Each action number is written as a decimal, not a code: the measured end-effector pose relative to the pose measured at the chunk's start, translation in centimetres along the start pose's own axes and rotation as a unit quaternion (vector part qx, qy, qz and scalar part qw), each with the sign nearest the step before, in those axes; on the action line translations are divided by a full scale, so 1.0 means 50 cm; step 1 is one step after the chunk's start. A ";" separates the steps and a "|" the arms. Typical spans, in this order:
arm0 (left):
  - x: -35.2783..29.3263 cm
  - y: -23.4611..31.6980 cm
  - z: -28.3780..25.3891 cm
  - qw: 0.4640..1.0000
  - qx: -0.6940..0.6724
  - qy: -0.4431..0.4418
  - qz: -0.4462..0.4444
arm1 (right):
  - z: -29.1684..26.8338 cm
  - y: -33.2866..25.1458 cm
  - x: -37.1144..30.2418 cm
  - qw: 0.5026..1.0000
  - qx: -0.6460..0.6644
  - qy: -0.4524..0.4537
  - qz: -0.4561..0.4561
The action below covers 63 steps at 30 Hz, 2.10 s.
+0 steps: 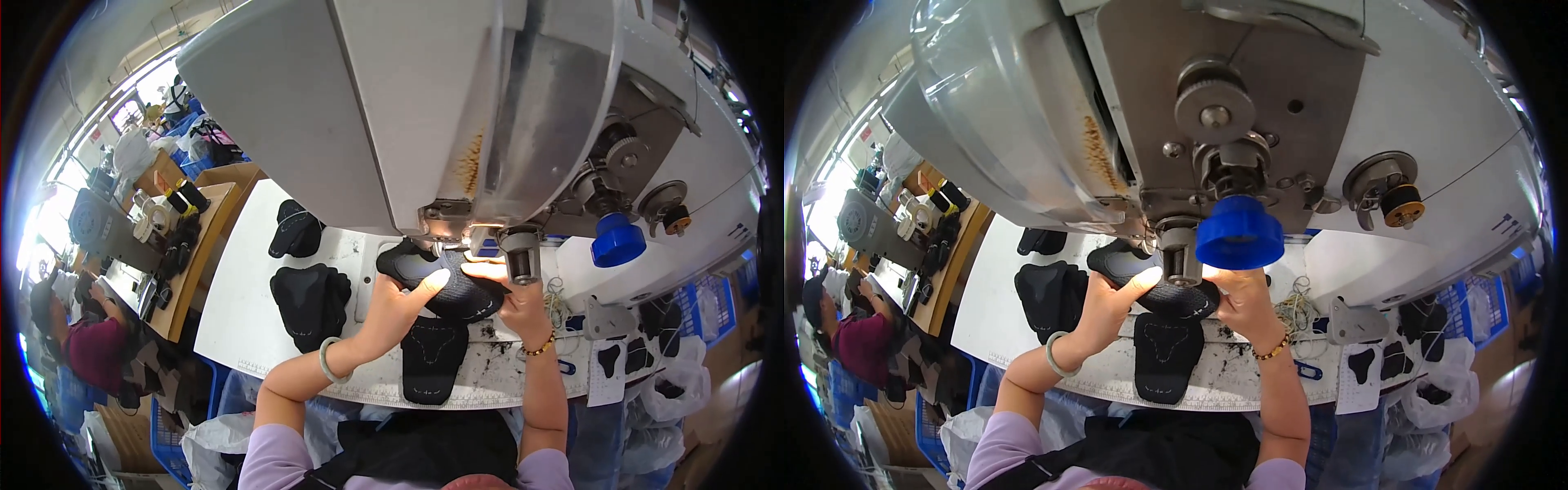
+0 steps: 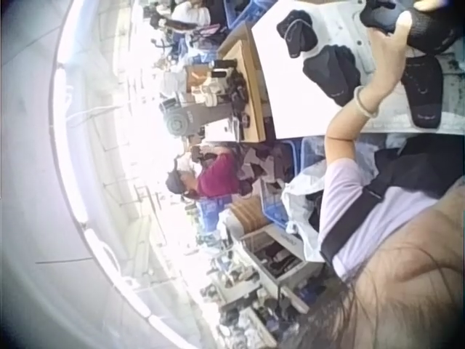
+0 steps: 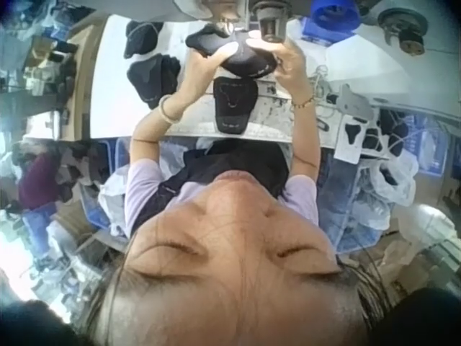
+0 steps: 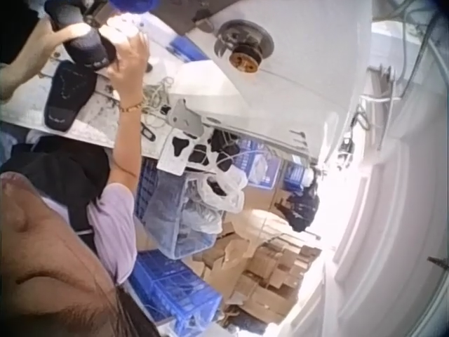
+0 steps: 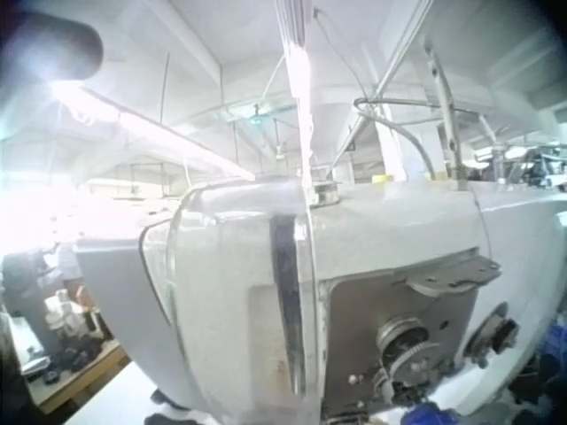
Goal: Sew together components for a shoe upper using an industrial sewing machine.
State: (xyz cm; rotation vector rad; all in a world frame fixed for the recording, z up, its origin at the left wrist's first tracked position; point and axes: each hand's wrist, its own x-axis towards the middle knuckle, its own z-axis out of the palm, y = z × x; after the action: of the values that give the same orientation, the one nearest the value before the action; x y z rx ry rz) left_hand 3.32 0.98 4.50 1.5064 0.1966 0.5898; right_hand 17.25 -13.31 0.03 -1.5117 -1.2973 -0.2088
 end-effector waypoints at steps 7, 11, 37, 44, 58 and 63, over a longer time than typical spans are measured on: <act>0.015 -0.016 -0.020 0.994 -0.087 0.024 -0.063 | 0.003 -0.009 0.004 0.993 -0.092 -0.002 -0.072; 0.032 -0.012 -0.039 0.978 -0.162 -0.018 -0.131 | 0.008 -0.040 0.000 0.959 -0.245 0.013 -0.144; 0.056 -0.005 -0.051 0.979 -0.173 0.105 0.010 | -0.072 0.053 -0.025 0.904 -0.347 -0.114 0.222; -0.040 0.022 -0.263 0.937 0.206 0.275 0.066 | -0.061 0.082 -0.074 0.885 -0.373 -0.149 0.237; -0.111 -0.107 -0.101 0.880 0.429 -0.160 0.125 | 0.010 -0.110 -0.098 0.875 0.221 -0.141 0.406; -0.093 -0.132 -0.094 0.861 0.456 -0.192 0.118 | 0.090 -0.093 -0.163 0.904 0.156 -0.153 0.368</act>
State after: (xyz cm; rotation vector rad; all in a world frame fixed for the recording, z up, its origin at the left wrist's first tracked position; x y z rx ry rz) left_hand -1.26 3.16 -3.37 2.5673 -0.0418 0.3752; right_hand 8.28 -15.47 -4.75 -1.6781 -0.8470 0.7175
